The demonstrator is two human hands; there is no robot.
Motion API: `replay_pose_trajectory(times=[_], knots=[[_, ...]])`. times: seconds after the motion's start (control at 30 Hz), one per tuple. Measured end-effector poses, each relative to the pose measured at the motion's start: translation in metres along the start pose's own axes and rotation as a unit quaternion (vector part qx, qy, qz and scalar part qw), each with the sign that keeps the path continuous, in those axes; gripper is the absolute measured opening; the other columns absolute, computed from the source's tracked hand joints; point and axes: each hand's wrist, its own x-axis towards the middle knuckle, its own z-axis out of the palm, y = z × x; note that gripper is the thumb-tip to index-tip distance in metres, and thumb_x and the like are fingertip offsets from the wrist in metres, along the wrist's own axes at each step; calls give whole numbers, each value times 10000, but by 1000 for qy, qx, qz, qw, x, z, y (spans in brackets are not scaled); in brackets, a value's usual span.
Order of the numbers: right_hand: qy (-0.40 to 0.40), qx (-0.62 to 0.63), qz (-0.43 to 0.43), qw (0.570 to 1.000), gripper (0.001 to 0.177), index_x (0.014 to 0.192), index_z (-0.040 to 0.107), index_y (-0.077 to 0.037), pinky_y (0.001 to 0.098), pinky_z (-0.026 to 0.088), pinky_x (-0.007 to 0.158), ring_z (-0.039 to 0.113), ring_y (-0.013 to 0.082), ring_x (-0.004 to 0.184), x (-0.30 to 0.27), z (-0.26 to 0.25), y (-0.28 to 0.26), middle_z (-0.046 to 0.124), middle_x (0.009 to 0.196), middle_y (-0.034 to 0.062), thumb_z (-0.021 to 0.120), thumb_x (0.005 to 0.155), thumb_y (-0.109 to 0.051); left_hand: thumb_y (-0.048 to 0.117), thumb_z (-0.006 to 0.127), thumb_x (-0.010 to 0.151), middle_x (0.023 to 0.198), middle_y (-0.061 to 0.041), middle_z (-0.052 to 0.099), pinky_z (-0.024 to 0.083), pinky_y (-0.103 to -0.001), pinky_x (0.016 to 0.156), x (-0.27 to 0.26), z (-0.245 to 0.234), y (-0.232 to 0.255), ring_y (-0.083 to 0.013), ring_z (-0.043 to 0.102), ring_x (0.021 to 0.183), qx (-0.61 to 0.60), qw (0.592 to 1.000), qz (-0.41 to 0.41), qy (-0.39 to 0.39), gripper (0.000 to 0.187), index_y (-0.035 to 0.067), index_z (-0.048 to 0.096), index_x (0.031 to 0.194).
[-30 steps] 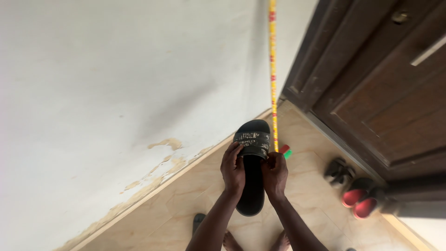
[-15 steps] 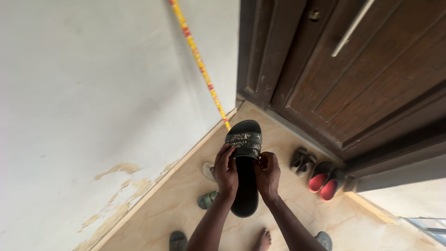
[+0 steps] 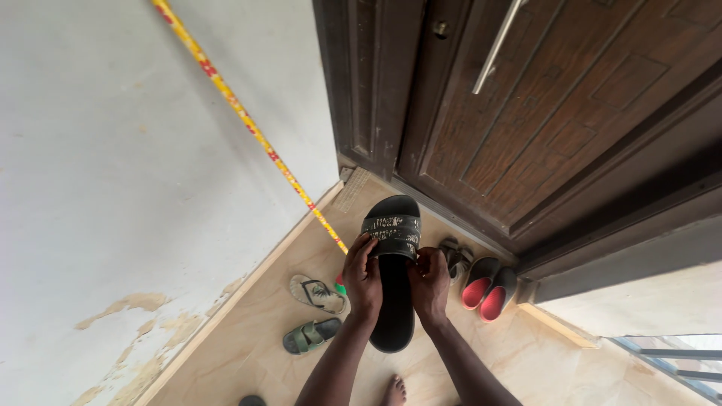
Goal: Gathering, matching, and organizing various slippers, sandals, and shoes scattered on a balcony floor into neat pairs near the doorway.
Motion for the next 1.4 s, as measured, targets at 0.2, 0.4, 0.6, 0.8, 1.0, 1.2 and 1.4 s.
replay_pose_trajectory(times=[0.2, 0.4, 0.6, 0.8, 1.0, 1.2, 1.4], knots=[[11, -14, 13, 1000, 284, 1063, 615, -43, 312, 514, 688, 618, 175, 768, 13, -17, 13, 649, 904, 62, 677, 790, 2, -82, 602, 867, 1376, -130, 656, 488, -411, 1096, -2, 24, 8, -324, 607, 1320, 18, 1000, -1, -11, 417, 71, 710, 1240], [22, -9, 1, 1000, 268, 1040, 627, -31, 334, 491, 679, 596, 201, 776, 25, -22, 21, 634, 887, 97, 655, 778, 18, -84, 609, 856, 1365, -133, 663, 484, -419, 1089, 9, 40, 6, -334, 603, 1312, 33, 999, 25, -31, 412, 68, 720, 1224], [58, -15, 13, 998, 291, 1076, 626, -37, 332, 512, 708, 630, 191, 784, 46, -20, 23, 674, 914, 88, 650, 788, -7, -74, 600, 893, 1374, -128, 665, 507, -398, 1094, 30, 59, -2, -318, 611, 1334, -50, 997, 26, -58, 385, 64, 709, 1235], [79, -25, 21, 996, 311, 1089, 616, -42, 323, 519, 734, 644, 183, 808, 83, -5, 8, 681, 931, 79, 658, 783, -11, -68, 608, 881, 1372, -136, 656, 493, -409, 1101, 77, 78, -11, -330, 593, 1339, -47, 995, 34, -82, 384, 56, 709, 1230], [105, -24, 41, 993, 249, 1072, 630, -40, 328, 523, 738, 639, 190, 792, 110, 16, 14, 679, 903, 90, 647, 824, -22, -62, 573, 894, 1378, -128, 661, 502, -411, 1101, 113, 94, -27, -322, 598, 1345, -67, 991, 44, -106, 380, 55, 710, 1229], [137, -21, 44, 989, 256, 1056, 632, -43, 330, 521, 725, 643, 184, 780, 126, 25, 18, 677, 896, 79, 663, 802, -35, -56, 596, 873, 1376, -124, 663, 498, -412, 1089, 130, 108, -37, -318, 601, 1327, -56, 989, 36, -130, 390, 69, 716, 1223], [148, -31, 8, 988, 231, 1030, 628, -48, 343, 501, 699, 594, 199, 743, 150, 32, 45, 642, 857, 90, 655, 801, -40, -37, 629, 869, 1363, -128, 665, 496, -408, 1089, 147, 130, -52, -322, 611, 1303, -48, 988, 61, -130, 377, 72, 713, 1220]])
